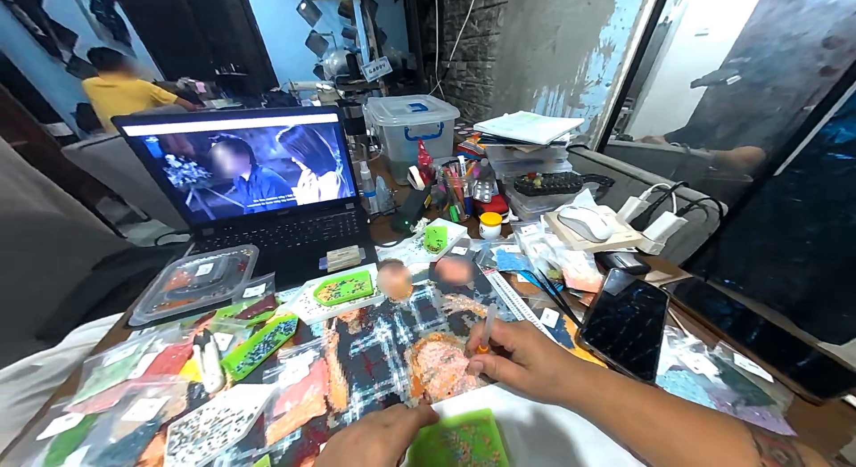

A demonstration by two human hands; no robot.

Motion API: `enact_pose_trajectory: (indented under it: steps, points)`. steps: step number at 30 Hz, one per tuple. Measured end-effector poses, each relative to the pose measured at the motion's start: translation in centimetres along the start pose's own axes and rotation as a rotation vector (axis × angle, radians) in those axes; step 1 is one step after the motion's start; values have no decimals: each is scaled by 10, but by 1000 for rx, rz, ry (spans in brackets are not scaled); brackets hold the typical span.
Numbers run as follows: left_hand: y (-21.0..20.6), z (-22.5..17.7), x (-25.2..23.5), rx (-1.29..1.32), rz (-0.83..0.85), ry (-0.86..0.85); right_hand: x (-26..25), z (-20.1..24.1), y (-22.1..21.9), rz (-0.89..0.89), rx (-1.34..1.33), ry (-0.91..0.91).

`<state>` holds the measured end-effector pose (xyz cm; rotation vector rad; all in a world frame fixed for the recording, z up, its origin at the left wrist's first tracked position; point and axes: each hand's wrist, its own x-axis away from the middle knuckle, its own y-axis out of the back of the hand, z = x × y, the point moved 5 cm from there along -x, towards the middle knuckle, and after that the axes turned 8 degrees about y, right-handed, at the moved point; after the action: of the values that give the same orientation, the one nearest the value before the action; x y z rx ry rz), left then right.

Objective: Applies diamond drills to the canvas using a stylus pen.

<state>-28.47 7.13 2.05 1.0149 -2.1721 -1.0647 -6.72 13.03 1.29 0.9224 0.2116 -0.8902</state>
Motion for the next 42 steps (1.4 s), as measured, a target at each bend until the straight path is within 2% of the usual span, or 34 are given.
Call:
enact_pose_trajectory:
  steps: [17,27,42]
  points:
    - [0,-1,-1,-11,20,33,0,2,-3,15,14,29]
    - [0,-2,0,-7,11,33,2,3,3,-33,-31,37]
    - [-1,-4,0,-11,7,32,2,14,0,30,-25,95]
